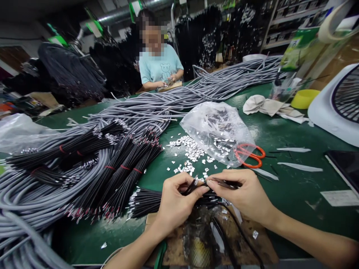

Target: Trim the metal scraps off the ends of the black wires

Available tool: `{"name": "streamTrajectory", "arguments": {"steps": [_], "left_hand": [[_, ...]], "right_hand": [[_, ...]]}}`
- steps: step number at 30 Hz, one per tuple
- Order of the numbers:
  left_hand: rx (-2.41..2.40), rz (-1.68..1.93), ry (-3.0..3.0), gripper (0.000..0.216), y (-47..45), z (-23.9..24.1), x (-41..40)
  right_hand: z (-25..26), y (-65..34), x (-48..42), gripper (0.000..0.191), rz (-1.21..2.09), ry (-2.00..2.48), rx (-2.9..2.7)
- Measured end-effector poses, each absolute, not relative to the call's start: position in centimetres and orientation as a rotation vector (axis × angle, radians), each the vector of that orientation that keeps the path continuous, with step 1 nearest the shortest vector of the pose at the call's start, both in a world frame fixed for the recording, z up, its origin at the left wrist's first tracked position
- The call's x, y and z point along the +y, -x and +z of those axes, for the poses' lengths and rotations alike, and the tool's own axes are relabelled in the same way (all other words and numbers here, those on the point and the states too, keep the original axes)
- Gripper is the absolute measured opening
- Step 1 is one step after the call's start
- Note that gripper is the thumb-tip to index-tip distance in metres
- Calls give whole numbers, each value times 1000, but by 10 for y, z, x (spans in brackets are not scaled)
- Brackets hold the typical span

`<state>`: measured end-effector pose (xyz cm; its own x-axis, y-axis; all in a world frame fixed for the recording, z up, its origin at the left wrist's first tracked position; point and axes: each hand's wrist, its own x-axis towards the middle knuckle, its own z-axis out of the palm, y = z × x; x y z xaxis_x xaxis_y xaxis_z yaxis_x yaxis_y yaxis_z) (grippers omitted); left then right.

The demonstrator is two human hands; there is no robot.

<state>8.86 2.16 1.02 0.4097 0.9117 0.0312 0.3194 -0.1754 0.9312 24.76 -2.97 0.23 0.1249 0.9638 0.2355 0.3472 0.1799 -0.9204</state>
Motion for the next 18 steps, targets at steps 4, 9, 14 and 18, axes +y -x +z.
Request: {"name": "streamTrajectory", "arguments": {"steps": [4,9,14,18], "left_hand": [[1094,754,-1678,22,-90,12,22],[1053,728,-1555,16,-91,16,21],[960,602,-1707,21,-86,14,23],[843,469,-1718,32,-83,12,25]], "right_hand": [[5,-246,-31,15,726,1310,-1430],[9,-247,-30,19,709,1308,-1448],[5,-248,-29,18,713,1391,-1504],[1,-257,-19,18,465,1454,-1490]]}}
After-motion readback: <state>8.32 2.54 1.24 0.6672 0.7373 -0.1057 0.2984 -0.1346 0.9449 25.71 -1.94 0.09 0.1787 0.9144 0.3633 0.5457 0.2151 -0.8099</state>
